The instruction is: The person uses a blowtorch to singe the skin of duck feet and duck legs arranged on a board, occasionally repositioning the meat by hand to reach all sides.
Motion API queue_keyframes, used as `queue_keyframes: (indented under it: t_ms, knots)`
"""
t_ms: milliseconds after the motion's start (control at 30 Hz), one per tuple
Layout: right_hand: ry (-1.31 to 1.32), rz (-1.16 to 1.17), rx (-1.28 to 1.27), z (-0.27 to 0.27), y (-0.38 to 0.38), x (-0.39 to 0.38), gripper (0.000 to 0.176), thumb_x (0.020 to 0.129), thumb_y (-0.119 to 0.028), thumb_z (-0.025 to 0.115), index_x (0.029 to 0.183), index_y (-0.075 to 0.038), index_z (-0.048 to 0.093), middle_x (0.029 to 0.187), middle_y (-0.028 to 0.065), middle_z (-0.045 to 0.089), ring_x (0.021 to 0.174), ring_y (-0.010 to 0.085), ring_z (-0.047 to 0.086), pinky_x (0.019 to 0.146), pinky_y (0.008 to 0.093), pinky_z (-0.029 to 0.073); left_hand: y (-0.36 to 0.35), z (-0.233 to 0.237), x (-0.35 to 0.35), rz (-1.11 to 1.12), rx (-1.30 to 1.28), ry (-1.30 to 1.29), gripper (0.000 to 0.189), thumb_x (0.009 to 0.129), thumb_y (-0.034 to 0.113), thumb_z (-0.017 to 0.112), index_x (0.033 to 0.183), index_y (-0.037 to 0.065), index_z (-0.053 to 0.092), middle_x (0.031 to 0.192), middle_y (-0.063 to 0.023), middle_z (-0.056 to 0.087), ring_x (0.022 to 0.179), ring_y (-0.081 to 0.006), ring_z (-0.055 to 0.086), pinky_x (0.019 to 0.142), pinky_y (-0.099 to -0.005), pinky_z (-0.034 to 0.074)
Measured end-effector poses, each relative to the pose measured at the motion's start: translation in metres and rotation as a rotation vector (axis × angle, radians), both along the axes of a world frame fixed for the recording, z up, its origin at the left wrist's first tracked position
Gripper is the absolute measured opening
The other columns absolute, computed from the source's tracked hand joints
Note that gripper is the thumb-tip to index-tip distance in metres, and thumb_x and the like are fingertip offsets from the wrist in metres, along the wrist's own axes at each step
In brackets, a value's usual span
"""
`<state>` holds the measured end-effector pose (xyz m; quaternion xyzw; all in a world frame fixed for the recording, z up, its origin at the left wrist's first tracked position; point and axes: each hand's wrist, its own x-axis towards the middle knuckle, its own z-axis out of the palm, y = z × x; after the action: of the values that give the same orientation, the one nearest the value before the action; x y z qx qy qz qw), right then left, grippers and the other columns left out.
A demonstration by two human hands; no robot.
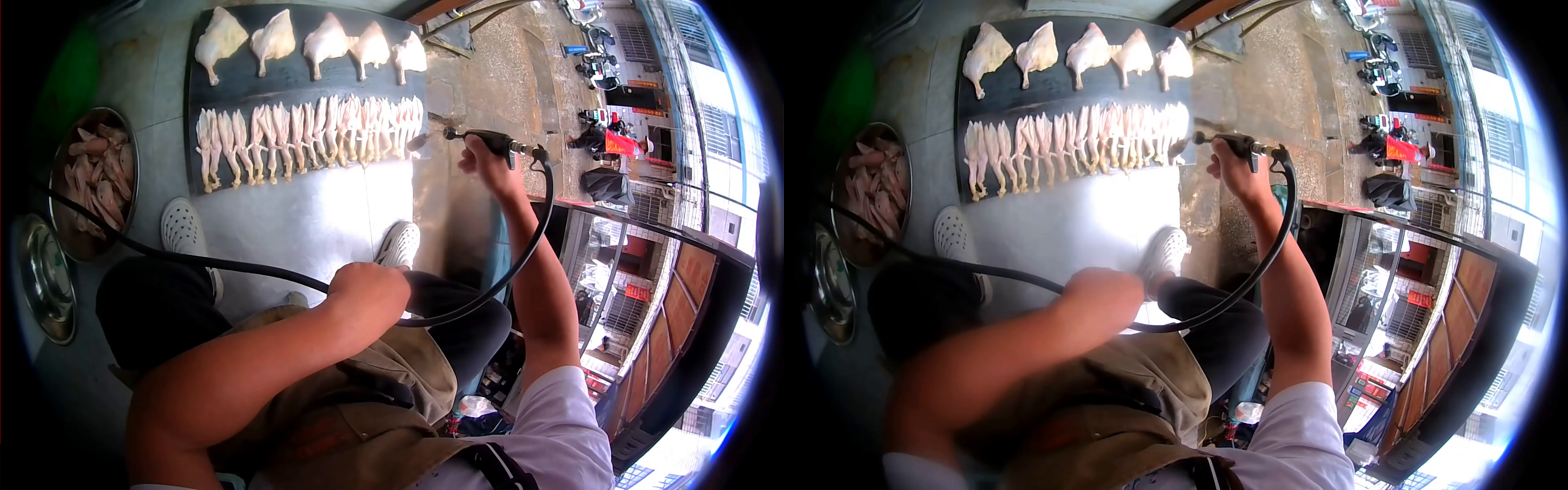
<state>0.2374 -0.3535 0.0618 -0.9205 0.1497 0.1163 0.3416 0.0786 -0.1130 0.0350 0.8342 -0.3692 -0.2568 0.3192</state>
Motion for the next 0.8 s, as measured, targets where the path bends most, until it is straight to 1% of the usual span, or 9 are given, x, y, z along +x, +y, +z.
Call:
queue_keyframes:
  t_ms: [233, 333, 433, 533, 633, 800]
  knots:
    - [0.027, -0.007, 0.008, -0.005, -0.001, -0.003, 0.032, 0.091, -0.026, 0.058, 0.091, 0.006, 0.065, 0.074, 0.0098, 0.066, 0.065, 0.0168, 0.067, 0.06, 0.0291, 0.053, -0.001, -0.002, -0.001, 0.025, -0.011, -0.011, 0.024, 0.091, 0.014, 0.052, 0.076, 0.009, 0.07, 0.066, -0.0054, 0.067, 0.063, -0.022, 0.069, 0.05, -0.0342, 0.052]
    - [-0.025, 0.004, 0.017, -0.011, -0.004, -0.003, 0.026, 0.09, -0.022, 0.061, 0.094, 0.004, 0.064, 0.076, 0.0111, 0.065, 0.064, 0.0196, 0.067, 0.057, 0.0303, 0.054, -0.002, -0.005, -0.002, 0.006, -0.007, -0.01, 0.024, 0.091, 0.014, 0.052, 0.075, 0.009, 0.07, 0.067, -0.0052, 0.068, 0.063, -0.0218, 0.069, 0.05, -0.0343, 0.052]
    - [-0.035, 0.02, 0.009, -0.011, -0.003, -0.003, 0.026, 0.09, -0.022, 0.061, 0.094, 0.004, 0.064, 0.075, 0.0103, 0.065, 0.064, 0.0188, 0.067, 0.058, 0.0299, 0.053, -0.001, -0.004, -0.002, 0.001, -0.004, -0.016, 0.026, 0.092, 0.015, 0.052, 0.074, 0.01, 0.069, 0.066, -0.0055, 0.068, 0.062, -0.0218, 0.068, 0.05, -0.0341, 0.052]
    - [-0.054, 0.022, 0.01, -0.013, -0.001, -0.003, 0.027, 0.091, -0.023, 0.06, 0.092, 0.004, 0.064, 0.074, 0.0097, 0.065, 0.065, 0.0179, 0.066, 0.059, 0.0298, 0.053, -0.001, 0.003, 0.004, 0.003, 0.022, 0.15, 0.014, 0.078, 0.008, 0.056, 0.073, 0.007, 0.069, 0.073, -0.0119, 0.068, 0.069, -0.0301, 0.067, 0.059, -0.0419, 0.052]
    - [-0.024, 0.071, -0.03, -0.012, 0.002, -0.002, 0.027, 0.091, -0.024, 0.06, 0.091, 0.003, 0.064, 0.074, 0.0093, 0.065, 0.065, 0.0173, 0.066, 0.06, 0.0294, 0.052, -0.001, 0.002, 0.002, 0.001, 0.029, 0.156, 0.013, 0.077, 0.008, 0.057, 0.072, 0.007, 0.069, 0.072, -0.0118, 0.068, 0.069, -0.0301, 0.067, 0.058, -0.0421, 0.052]
    - [-0.035, 0.079, -0.028, -0.015, 0.005, -0.003, 0.027, 0.091, -0.024, 0.06, 0.088, 0.003, 0.063, 0.073, 0.0087, 0.065, 0.065, 0.0171, 0.066, 0.06, 0.029, 0.052, 0.0, 0.001, 0.002, -0.018, 0.028, 0.142, 0.013, 0.077, 0.008, 0.057, 0.071, 0.007, 0.069, 0.072, -0.0116, 0.067, 0.069, -0.0299, 0.067, 0.058, -0.0418, 0.052]
